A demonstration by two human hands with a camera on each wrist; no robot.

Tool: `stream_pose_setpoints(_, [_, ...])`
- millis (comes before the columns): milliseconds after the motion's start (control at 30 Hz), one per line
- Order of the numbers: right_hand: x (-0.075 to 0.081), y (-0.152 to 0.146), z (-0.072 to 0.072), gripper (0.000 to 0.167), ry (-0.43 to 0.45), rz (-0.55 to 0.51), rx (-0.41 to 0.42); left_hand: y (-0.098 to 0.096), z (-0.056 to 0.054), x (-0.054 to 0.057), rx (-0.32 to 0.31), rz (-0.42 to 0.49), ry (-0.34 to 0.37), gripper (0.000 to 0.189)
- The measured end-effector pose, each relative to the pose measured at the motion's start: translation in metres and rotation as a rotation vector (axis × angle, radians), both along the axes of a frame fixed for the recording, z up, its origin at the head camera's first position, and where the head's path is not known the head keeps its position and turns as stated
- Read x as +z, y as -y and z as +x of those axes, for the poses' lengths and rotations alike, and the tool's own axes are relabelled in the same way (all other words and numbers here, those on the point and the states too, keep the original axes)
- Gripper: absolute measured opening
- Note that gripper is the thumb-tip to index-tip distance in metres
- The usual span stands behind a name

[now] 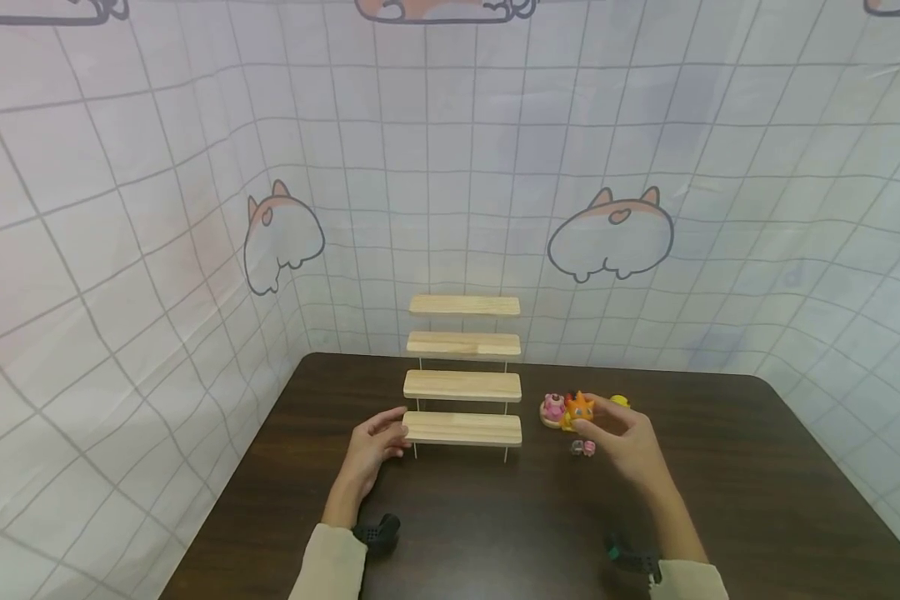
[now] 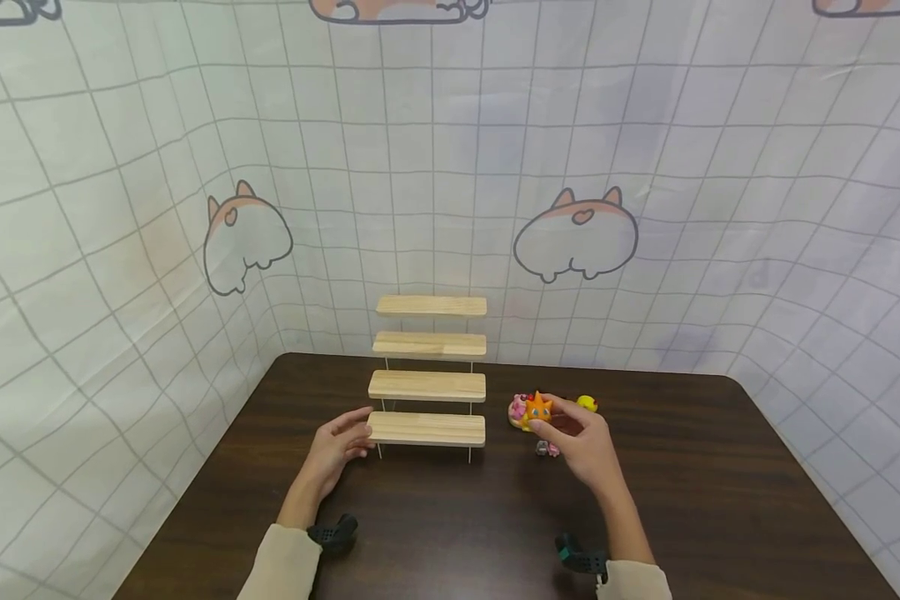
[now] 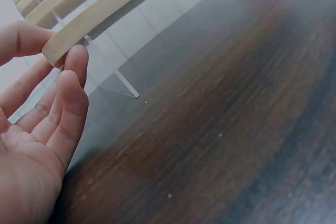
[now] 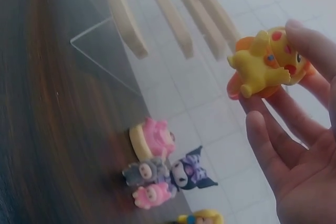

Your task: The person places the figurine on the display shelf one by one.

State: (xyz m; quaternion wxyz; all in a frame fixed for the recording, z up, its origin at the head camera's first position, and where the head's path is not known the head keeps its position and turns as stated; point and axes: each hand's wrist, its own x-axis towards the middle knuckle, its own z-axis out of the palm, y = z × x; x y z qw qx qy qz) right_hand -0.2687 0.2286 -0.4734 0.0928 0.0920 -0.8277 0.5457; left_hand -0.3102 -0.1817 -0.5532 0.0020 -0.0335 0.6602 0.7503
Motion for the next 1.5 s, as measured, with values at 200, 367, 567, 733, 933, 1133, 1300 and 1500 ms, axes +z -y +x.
stream_pose_setpoints(200, [0.001,0.01,0.003,0.047,-0.006,-0.021,0.022,-0.001,0.0,-0.001,-0.004,0.011,0.002,0.047])
stream_pose_setpoints(367, [0.004,0.019,0.005,0.048,-0.001,-0.016,0.032,0.0,-0.001,-0.003,-0.006,0.022,-0.003,0.047])
stream_pose_setpoints(567, [0.007,0.032,0.005,0.048,-0.003,-0.045,0.046,0.0,0.0,-0.003,-0.002,0.023,-0.004,0.045])
stream_pose_setpoints(733, [0.008,0.045,0.009,0.048,0.021,-0.093,0.059,0.001,0.002,-0.003,0.004,0.014,-0.001,0.044])
stream_pose_setpoints(933, [0.008,0.062,0.009,0.047,-0.002,-0.142,0.098,0.001,0.002,-0.002,-0.001,0.014,-0.002,0.045])
stream_pose_setpoints(1133, [0.009,0.081,0.007,0.045,-0.008,-0.183,0.107,0.002,0.002,-0.004,-0.012,0.023,-0.005,0.044])
stream_pose_setpoints(1300, [0.009,0.095,0.001,0.046,-0.004,-0.177,0.112,0.002,0.003,-0.004,-0.023,0.037,-0.016,0.044])
stream_pose_setpoints(1500, [0.01,0.111,-0.009,0.045,-0.006,-0.159,0.153,0.002,0.002,-0.003,-0.015,0.042,-0.019,0.044])
